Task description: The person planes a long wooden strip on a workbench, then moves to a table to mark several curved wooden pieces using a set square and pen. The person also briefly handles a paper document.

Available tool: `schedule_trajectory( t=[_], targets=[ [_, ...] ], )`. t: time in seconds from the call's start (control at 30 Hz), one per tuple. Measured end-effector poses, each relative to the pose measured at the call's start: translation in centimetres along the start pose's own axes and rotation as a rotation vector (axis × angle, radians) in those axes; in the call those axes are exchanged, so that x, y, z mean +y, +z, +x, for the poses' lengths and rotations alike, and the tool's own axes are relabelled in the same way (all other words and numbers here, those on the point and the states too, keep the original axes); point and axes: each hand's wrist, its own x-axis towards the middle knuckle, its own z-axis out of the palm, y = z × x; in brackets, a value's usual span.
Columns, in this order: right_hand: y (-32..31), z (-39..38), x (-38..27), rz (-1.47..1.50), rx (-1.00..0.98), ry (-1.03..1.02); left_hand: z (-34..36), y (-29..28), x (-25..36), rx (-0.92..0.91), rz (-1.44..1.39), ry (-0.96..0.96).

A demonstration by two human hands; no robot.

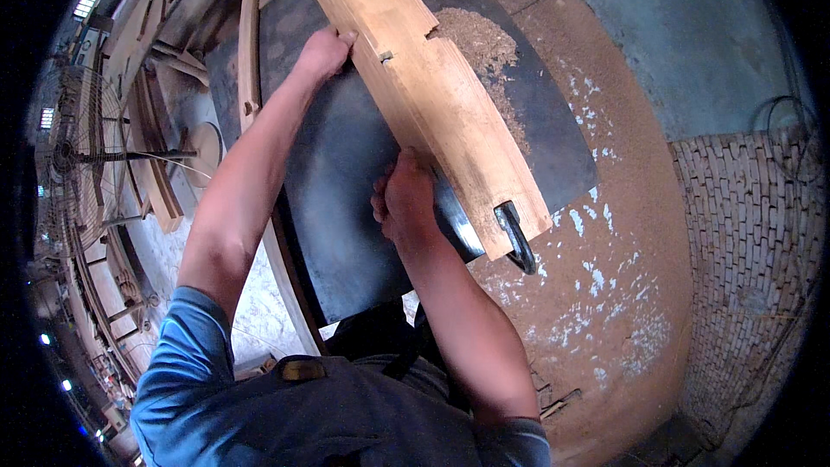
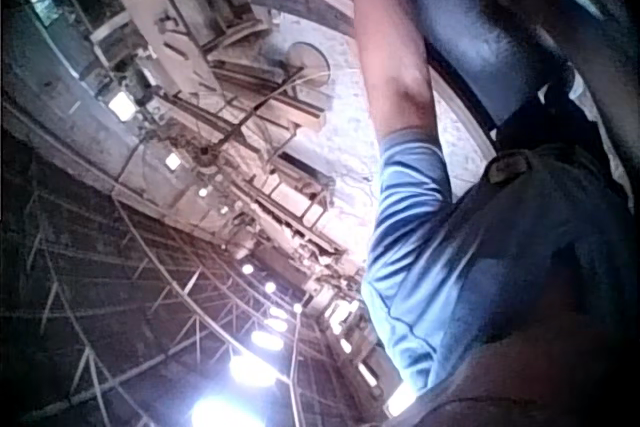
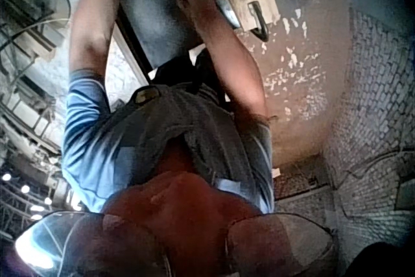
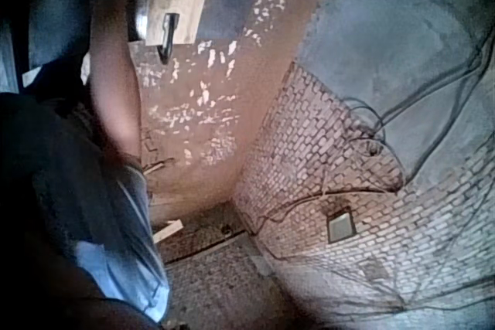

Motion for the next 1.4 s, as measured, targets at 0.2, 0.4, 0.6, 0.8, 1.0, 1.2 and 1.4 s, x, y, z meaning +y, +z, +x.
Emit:
schedule_trajectory(
  t=[0.2, 0.4, 0.6, 0.8, 1.0, 1.2, 1.4],
  targets=[
    [3.3, 1.9, -1.3, 0.008, -0.007, 0.012, -2.7, 0.5, 1.4, 0.001, 0.021, -0.014],
    [7.0, 4.2, -2.5, 0.023, -0.021, -0.003, -0.7, -0.2, 1.2, -0.002, 0.026, -0.062],
    [10.2, 6.8, -3.9, 0.02, -0.061, 0.016, 1.5, -0.7, 0.3, -0.037, 0.018, -0.108],
    [12.5, 7.9, -4.8, -0.007, -0.063, -0.016, 3.2, -1.0, -0.2, -0.043, 0.045, -0.153],
    [14.0, 12.0, -6.1, -0.044, -0.281, -0.06, 2.9, -2.0, 1.6, -0.009, 0.01, -0.228],
    [15.5, 7.8, -5.0, -0.061, -0.167, -0.278, 3.4, -2.6, 3.7, 0.143, -0.273, -0.375],
    [6.6, 2.1, -3.2, -0.398, -0.265, -0.272, -3.1, -3.9, 1.5, 0.003, -1.139, -0.229]
  ],
)
